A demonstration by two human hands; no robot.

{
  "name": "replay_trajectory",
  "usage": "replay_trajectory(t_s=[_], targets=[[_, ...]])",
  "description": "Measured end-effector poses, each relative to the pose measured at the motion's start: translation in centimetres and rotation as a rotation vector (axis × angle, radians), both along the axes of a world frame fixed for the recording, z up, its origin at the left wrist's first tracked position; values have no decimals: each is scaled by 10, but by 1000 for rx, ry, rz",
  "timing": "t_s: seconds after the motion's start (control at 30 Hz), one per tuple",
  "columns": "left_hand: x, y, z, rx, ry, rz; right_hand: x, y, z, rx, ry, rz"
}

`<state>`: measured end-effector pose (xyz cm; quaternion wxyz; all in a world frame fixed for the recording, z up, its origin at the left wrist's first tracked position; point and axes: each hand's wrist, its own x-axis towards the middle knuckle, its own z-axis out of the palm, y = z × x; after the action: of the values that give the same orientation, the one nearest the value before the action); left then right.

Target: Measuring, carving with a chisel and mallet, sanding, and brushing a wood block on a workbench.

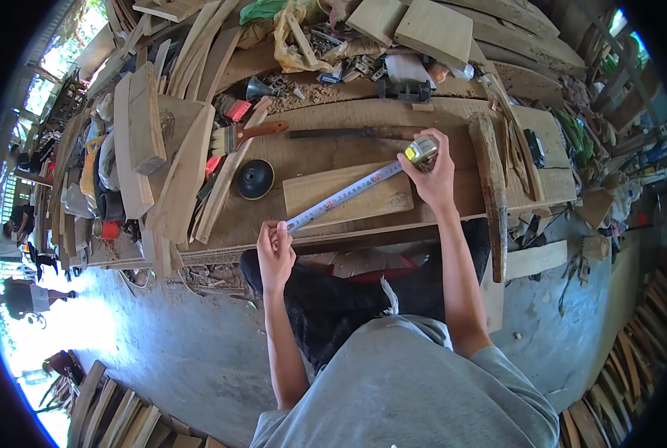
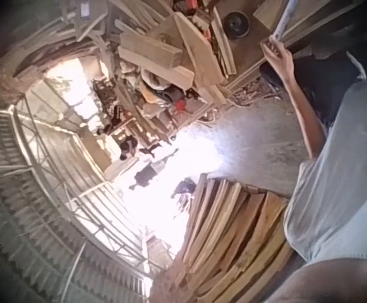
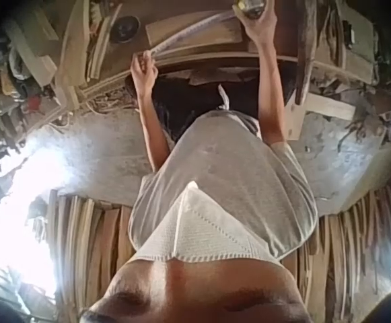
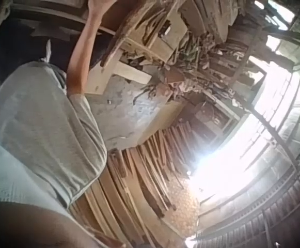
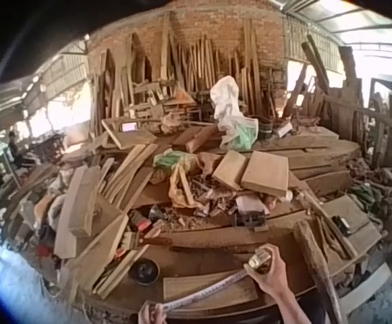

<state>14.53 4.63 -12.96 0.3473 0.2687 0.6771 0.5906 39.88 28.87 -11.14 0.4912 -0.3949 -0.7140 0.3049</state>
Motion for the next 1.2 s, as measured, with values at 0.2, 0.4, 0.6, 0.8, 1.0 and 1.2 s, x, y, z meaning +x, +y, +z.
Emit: replay_trajectory(t_s=[0.2, 0.4, 0.6, 0.8, 1.0, 1.2], targets=[[-10, 10, 4, 9, -12, -40, 5, -4, -5, -124, 66, -34], [-10, 14, 2, 11, -31, -40, 6, -10, -3, -103, 51, -32], [-9, 15, 3, -27, 127, -50, 9, -13, -4, -29, 50, -21], [-3, 14, 1, 72, 425, 27, 8, -17, 0, -47, 62, -10], [-3, 9, 12, 2, 370, 53, 7, -16, -2, -108, 51, 8], [0, 18, 11, 110, 354, 60, 12, -15, 9, -165, 13, -13]])
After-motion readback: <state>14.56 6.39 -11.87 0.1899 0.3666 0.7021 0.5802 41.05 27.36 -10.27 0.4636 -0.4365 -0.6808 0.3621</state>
